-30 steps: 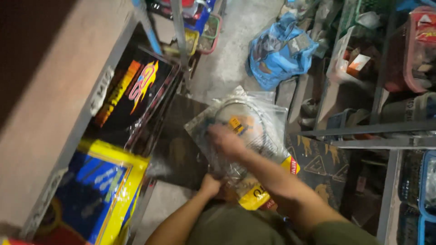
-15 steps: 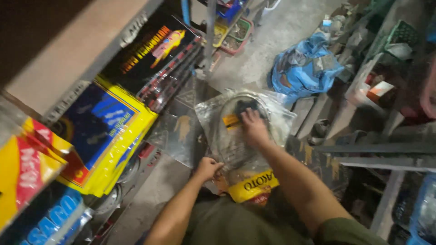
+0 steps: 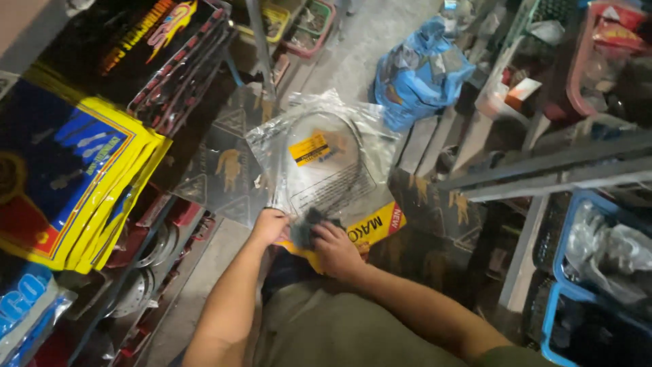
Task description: The person repeatedly wipes the surface of a plastic-wrapped motorcycle part using a dark cloth. The person holds the package steady with one hand while scrubbing the plastic with the other, focusing on the same area for the duration of the clip.
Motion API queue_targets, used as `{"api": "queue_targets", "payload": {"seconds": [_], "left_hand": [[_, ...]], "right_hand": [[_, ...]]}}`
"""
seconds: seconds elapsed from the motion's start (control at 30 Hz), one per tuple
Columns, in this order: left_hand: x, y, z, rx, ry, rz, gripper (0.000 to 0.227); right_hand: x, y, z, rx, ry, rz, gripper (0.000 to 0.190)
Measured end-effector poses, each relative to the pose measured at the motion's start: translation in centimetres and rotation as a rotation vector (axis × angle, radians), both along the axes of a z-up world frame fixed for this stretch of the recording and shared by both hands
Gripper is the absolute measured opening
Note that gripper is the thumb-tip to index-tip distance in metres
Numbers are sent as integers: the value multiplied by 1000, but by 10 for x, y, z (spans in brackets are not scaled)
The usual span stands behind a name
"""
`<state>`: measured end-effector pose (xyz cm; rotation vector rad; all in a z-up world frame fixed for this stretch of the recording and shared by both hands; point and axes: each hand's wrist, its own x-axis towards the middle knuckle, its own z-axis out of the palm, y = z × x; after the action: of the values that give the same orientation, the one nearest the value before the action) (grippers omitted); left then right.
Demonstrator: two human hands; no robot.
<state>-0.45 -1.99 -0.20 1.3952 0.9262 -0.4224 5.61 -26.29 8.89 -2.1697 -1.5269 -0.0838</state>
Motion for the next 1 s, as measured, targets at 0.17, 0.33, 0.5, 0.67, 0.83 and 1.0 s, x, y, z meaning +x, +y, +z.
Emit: {"api": "queue_targets", "payload": {"seconds": [0.17, 0.33, 0.5, 0.67, 0.83, 1.0], "left_hand": [[-1, 8, -1, -59, 13, -74, 40], [-5, 3, -8, -57, 32, -53, 37], [1, 5, -1, 23, -4, -94, 30], [0, 0, 18, -67, 34, -21, 32], [2, 7, 17, -32, -27, -72, 28], [2, 9, 9, -168, 85, -63, 33]], "right_hand": [[5, -45, 30, 68, -173, -157, 17], [42, -76, 6, -3, -167, -493, 21], [92, -53, -5, -86, -154, -672, 25], [141, 5, -5, -182, -125, -738, 28], [193, 66, -6, -194, -131, -677, 33], [226, 124, 1, -277, -175, -554, 88]]}}
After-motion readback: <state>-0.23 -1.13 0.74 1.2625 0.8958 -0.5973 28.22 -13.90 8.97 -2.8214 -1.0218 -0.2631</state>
